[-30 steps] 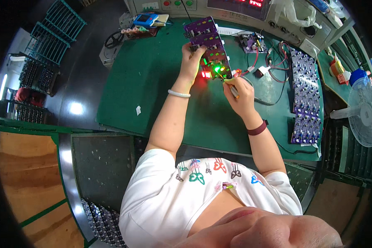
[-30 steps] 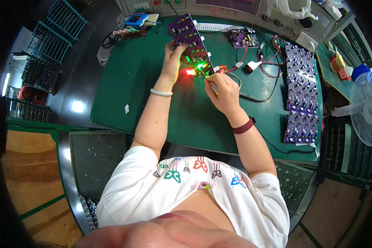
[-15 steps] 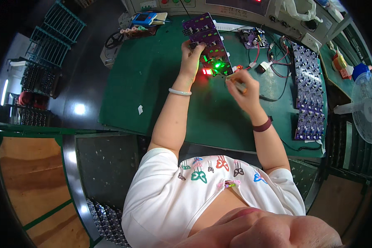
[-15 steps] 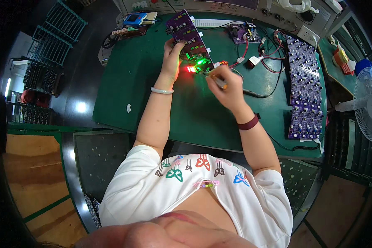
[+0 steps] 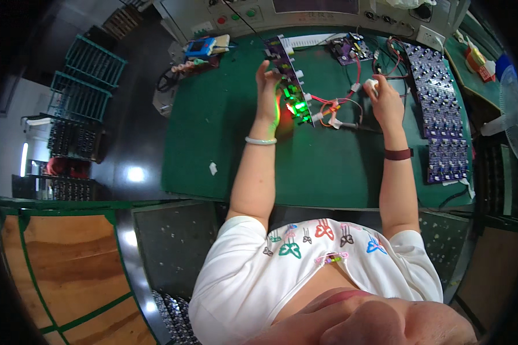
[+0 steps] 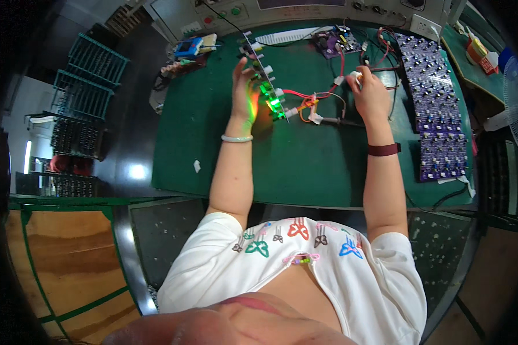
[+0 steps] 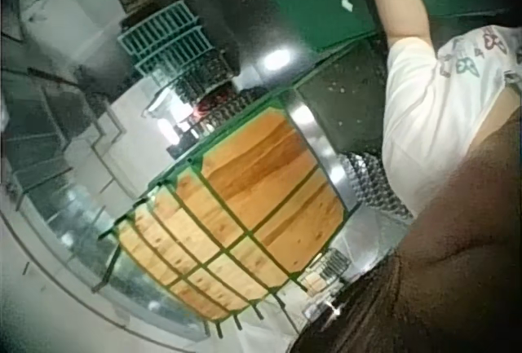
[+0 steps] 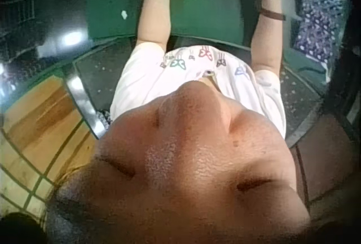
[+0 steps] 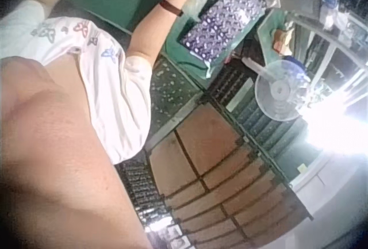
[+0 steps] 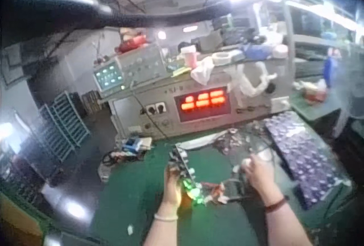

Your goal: Testing and assembling electronic circuit board components using probes and wires.

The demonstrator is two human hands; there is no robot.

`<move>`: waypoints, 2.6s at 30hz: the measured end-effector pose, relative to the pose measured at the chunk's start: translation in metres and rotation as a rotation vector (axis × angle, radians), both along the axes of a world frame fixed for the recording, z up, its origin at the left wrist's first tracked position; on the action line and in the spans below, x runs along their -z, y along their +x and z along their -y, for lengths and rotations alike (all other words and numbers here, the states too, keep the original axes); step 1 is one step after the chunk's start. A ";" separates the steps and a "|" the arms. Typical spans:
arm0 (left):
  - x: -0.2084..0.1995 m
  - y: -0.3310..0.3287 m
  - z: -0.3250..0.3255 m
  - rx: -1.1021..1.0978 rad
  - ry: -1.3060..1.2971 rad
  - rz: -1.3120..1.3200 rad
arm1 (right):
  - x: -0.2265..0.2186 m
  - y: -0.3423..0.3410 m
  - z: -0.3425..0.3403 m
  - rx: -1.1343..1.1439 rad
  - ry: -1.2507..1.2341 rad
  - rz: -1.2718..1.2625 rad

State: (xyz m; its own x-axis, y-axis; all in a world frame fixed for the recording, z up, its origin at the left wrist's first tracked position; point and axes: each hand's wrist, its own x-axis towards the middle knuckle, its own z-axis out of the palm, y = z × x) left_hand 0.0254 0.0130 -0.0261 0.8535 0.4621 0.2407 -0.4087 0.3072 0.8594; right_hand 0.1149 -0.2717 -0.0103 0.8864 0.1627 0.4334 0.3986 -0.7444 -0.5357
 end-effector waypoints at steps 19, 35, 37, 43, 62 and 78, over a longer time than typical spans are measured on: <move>-0.010 -0.008 -0.008 0.124 -0.081 -0.045 | -0.020 -0.040 -0.032 -0.484 0.224 0.169; -0.025 -0.013 0.007 0.269 -0.026 -0.018 | -0.045 -0.093 -0.043 -0.945 -0.040 0.174; -0.025 -0.013 0.011 0.324 -0.040 0.040 | -0.044 -0.091 -0.042 -0.952 -0.063 0.136; -0.024 -0.010 0.014 0.439 -0.286 -0.077 | -0.027 -0.084 -0.051 -0.808 0.367 0.173; -0.040 -0.016 0.026 0.442 -0.004 -0.112 | -0.009 -0.059 -0.054 -0.599 0.090 0.105; -0.034 -0.017 0.012 0.473 -0.024 -0.163 | 0.004 -0.058 -0.064 -0.598 -0.002 -0.026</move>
